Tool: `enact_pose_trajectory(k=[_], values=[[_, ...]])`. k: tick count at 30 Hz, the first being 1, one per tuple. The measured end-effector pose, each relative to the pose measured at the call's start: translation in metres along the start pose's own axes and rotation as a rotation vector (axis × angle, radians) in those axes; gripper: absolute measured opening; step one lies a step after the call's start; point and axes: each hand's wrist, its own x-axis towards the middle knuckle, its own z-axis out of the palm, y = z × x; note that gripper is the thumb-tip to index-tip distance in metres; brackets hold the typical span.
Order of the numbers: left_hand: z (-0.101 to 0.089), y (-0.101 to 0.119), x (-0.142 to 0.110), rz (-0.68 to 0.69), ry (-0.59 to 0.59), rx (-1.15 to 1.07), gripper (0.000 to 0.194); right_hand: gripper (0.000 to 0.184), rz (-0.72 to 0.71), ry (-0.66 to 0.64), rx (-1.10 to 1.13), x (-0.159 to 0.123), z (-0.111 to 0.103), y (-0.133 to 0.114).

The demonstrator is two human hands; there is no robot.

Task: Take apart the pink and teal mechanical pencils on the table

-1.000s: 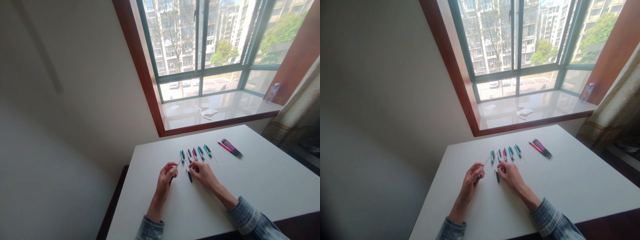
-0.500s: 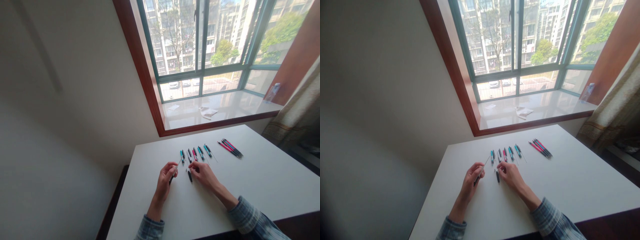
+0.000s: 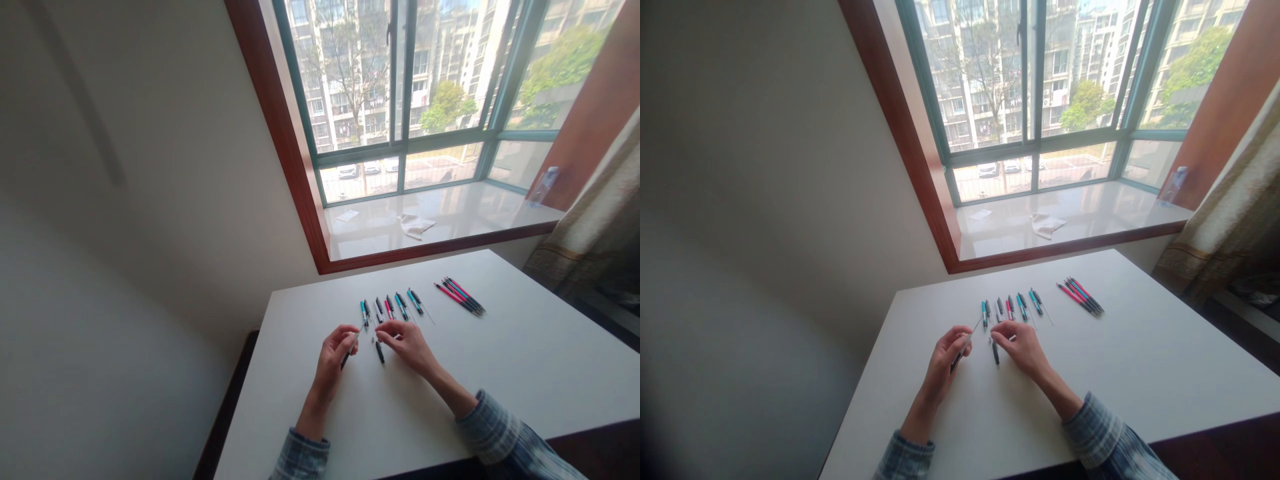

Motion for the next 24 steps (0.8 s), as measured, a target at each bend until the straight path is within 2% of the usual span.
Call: enact_pose_trajectory(k=[4, 8, 15, 18, 24], values=[[0.003, -0.002, 0.000, 0.013, -0.068, 0.085, 0.024, 0.043, 0.018, -0.097, 0.230, -0.001, 0.002, -0.006], [0.008, -0.002, 0.000, 0.009, -0.130, 0.128, 0.026, 0.043, 0.027, -0.089, 0.319, -0.003, 0.005, -0.010], [0.007, -0.004, 0.000, 0.010, -0.125, 0.144, 0.028, 0.048, 0.105, 0.143, 0.486, 0.003, -0.008, -0.002], [0.005, -0.004, 0.001, 0.017, -0.083, 0.147, 0.028, 0.048, 0.104, 0.162, 0.388, 0.004, -0.015, 0.005], [0.004, -0.002, 0.001, 0.003, -0.012, 0.132, 0.026, 0.038, 0.012, 0.103, -0.089, -0.005, -0.013, 0.009]])
